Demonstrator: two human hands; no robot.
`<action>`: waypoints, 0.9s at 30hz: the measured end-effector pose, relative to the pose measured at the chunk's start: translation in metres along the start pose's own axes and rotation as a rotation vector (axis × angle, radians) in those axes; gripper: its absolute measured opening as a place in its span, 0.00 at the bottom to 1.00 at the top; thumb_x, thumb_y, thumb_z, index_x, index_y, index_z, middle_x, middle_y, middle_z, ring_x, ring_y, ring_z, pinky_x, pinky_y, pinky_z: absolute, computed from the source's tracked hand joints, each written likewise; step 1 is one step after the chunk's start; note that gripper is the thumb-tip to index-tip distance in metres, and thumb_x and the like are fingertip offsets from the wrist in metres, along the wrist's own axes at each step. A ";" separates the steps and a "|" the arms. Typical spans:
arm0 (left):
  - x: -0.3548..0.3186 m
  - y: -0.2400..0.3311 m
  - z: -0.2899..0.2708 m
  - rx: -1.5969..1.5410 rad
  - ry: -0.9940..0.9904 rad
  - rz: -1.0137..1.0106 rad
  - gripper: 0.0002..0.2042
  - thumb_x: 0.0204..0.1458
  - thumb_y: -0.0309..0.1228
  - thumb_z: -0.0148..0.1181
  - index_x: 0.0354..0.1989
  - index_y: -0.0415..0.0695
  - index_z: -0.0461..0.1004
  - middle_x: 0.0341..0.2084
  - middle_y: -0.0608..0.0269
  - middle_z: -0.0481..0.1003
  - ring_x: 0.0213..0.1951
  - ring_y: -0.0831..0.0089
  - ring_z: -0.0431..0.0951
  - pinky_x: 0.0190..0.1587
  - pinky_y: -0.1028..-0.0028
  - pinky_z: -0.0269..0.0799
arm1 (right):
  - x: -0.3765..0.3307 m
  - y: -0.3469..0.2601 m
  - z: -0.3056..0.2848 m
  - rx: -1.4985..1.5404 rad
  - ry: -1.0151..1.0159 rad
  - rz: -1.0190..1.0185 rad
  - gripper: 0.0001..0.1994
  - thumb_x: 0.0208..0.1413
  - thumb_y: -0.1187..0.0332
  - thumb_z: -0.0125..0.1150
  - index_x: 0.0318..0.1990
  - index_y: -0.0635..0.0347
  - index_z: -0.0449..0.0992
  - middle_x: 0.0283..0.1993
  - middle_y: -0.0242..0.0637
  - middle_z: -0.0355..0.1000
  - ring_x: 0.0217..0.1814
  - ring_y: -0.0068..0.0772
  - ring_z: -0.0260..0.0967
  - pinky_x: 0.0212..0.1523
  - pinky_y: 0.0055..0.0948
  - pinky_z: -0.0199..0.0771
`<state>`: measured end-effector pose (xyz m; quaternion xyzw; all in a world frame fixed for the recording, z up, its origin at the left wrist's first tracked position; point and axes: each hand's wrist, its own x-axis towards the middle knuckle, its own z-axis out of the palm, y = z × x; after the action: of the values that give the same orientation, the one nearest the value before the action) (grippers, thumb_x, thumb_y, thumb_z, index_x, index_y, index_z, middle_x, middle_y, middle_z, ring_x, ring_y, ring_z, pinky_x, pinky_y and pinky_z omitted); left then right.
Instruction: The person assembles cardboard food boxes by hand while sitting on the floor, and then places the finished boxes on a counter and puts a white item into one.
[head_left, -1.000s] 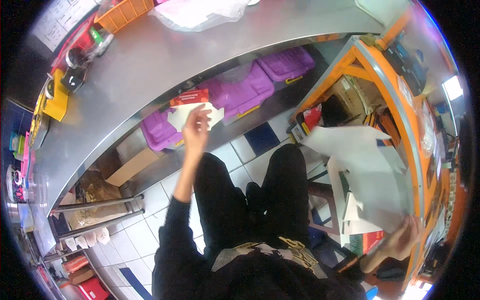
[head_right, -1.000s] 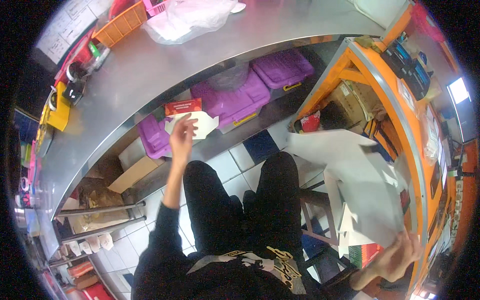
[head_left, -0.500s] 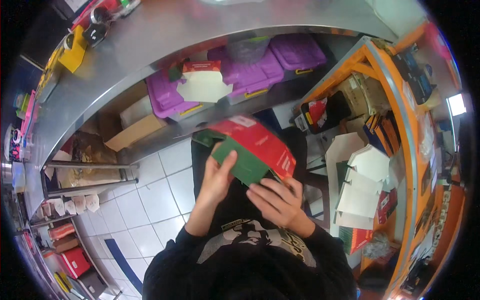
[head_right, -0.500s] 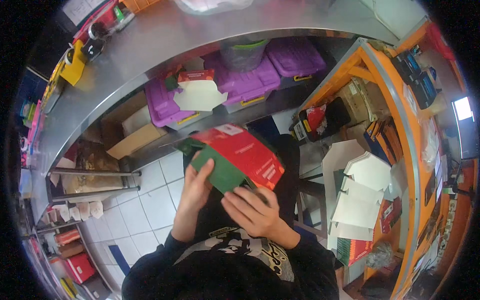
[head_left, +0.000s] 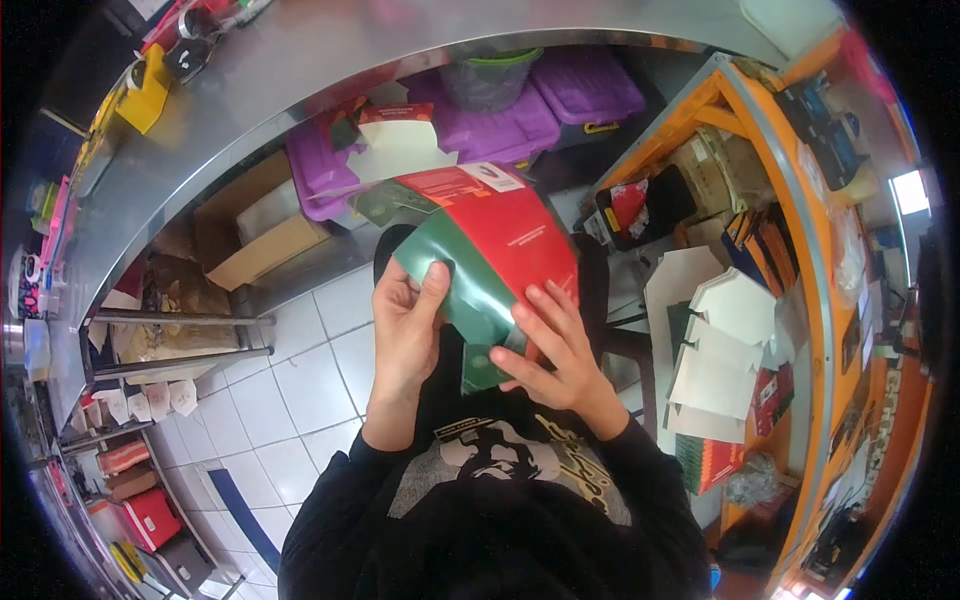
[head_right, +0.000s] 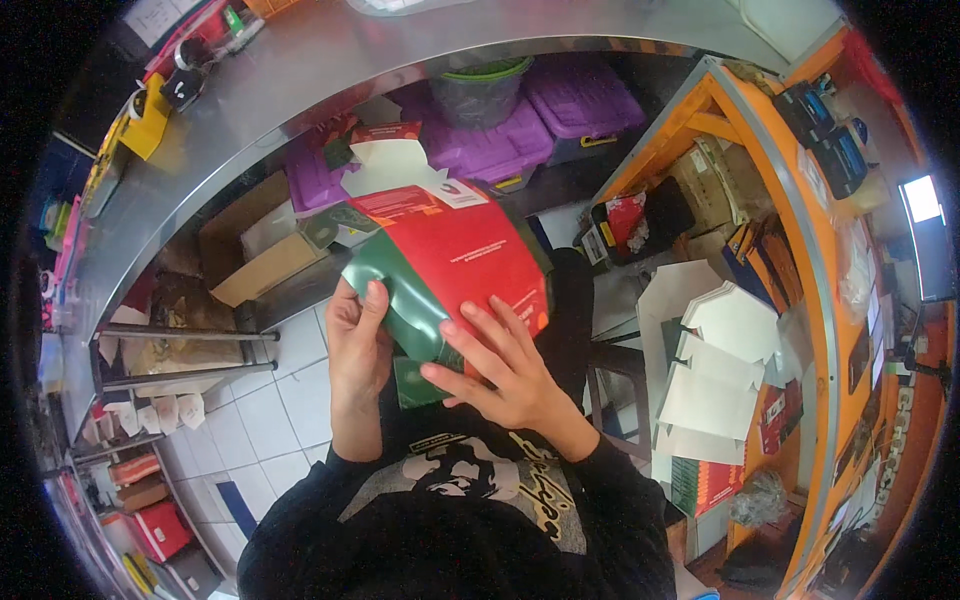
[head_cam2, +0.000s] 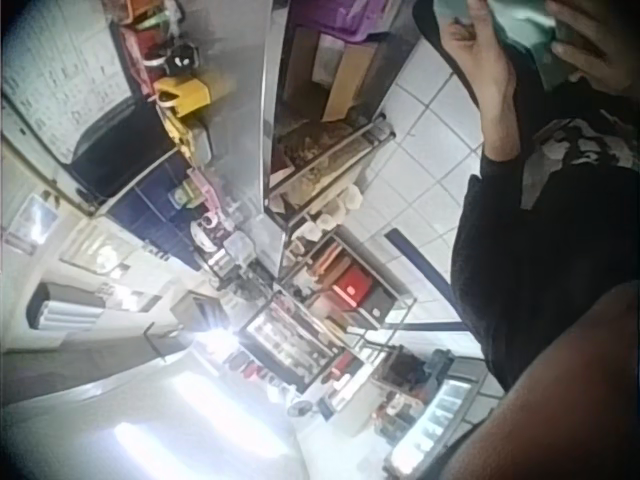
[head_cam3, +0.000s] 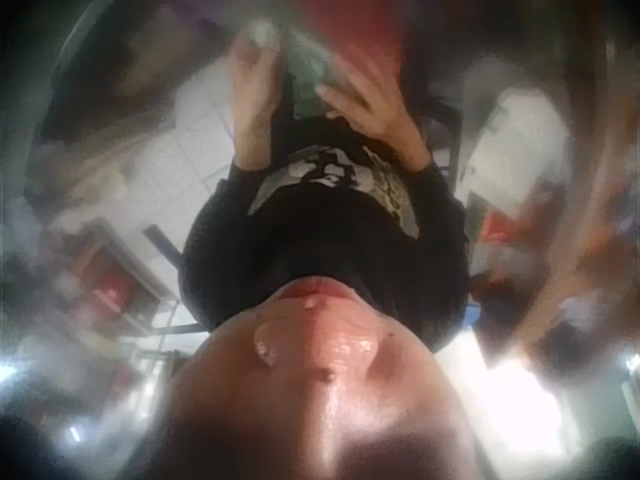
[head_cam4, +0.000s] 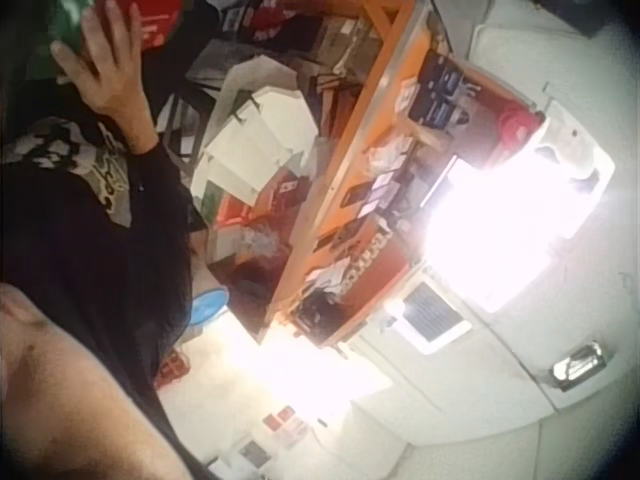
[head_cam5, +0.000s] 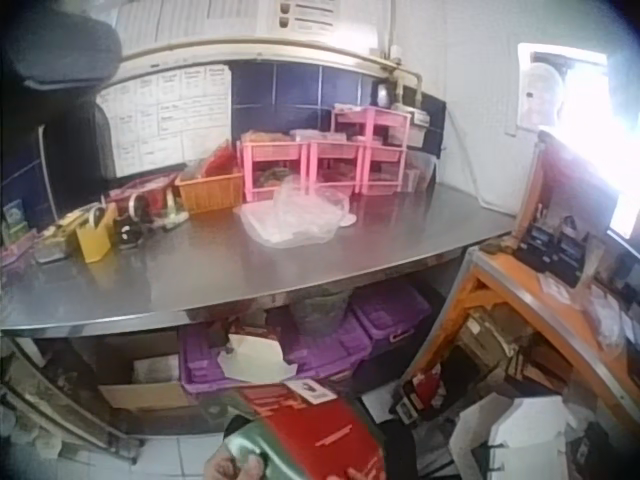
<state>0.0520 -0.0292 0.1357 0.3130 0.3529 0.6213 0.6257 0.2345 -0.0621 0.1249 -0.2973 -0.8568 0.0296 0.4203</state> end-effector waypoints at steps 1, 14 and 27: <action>-0.002 0.000 -0.001 -0.004 -0.010 0.026 0.16 0.60 0.33 0.54 0.52 0.39 0.66 0.40 0.63 0.74 0.35 0.80 0.76 0.34 0.83 0.73 | 0.003 -0.002 -0.001 0.004 0.006 0.039 0.21 0.46 0.63 0.64 0.52 0.44 0.75 0.62 0.40 0.61 0.62 0.51 0.61 0.60 0.56 0.61; -0.020 -0.013 0.020 0.205 0.038 0.109 0.16 0.64 0.38 0.42 0.53 0.39 0.63 0.40 0.62 0.72 0.37 0.78 0.75 0.33 0.78 0.77 | 0.003 -0.002 -0.013 0.096 0.020 0.136 0.25 0.36 0.73 0.72 0.48 0.55 0.78 0.59 0.47 0.62 0.58 0.55 0.62 0.54 0.42 0.69; -0.028 -0.020 0.009 0.415 -0.308 0.057 0.20 0.54 0.19 0.56 0.56 0.35 0.63 0.42 0.60 0.73 0.39 0.78 0.75 0.35 0.80 0.75 | 0.004 -0.015 -0.003 0.498 0.208 0.517 0.32 0.47 0.75 0.62 0.63 0.63 0.61 0.61 0.56 0.60 0.55 0.51 0.64 0.55 0.39 0.65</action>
<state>0.0715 -0.0573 0.1254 0.5352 0.3644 0.4981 0.5768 0.2273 -0.0729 0.1345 -0.3939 -0.6725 0.3120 0.5433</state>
